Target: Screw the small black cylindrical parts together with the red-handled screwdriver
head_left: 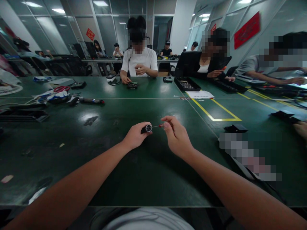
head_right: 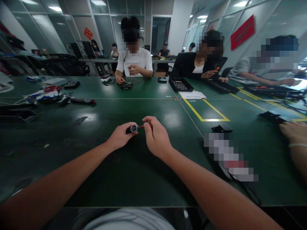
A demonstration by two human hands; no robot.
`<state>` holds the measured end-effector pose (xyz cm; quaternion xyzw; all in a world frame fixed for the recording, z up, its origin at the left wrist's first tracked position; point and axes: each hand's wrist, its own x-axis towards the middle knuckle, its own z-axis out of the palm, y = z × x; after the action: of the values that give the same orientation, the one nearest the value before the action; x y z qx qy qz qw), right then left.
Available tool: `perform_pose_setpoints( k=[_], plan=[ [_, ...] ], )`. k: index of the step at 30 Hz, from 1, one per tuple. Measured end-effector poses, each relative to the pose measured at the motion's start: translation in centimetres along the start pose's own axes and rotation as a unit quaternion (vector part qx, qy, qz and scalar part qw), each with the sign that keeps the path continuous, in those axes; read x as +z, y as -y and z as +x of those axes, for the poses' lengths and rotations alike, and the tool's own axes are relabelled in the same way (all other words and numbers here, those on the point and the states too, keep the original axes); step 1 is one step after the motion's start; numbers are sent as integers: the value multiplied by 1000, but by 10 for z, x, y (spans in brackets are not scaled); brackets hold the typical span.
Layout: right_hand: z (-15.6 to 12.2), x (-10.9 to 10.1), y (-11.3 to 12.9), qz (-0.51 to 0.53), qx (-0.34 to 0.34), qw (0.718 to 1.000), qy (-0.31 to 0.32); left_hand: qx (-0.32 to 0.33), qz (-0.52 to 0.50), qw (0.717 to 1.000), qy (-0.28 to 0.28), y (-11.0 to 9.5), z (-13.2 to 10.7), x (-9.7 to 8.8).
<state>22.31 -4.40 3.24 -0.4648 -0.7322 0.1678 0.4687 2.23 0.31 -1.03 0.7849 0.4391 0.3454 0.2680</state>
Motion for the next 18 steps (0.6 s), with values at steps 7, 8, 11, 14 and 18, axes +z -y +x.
perform_pose_setpoints(
  k=[7, 8, 11, 14, 18],
  plan=[
    [3, -3, 2, -5, 8, 1000, 27, 2, 0, 1000, -3, 1, 0, 1],
    [3, -3, 2, -8, 8, 1000, 28, 2, -3, 1000, -3, 1, 0, 1],
    [2, -1, 1, -6, 12, 1000, 27, -7, -5, 1000, -11, -1, 0, 0],
    [3, -1, 0, 6, 12, 1000, 29, -19, -2, 999, -27, -1, 0, -1],
    [2, -2, 2, -3, 18, 999, 49, -10, -2, 1000, -23, 3, 1, 2]
  ],
)
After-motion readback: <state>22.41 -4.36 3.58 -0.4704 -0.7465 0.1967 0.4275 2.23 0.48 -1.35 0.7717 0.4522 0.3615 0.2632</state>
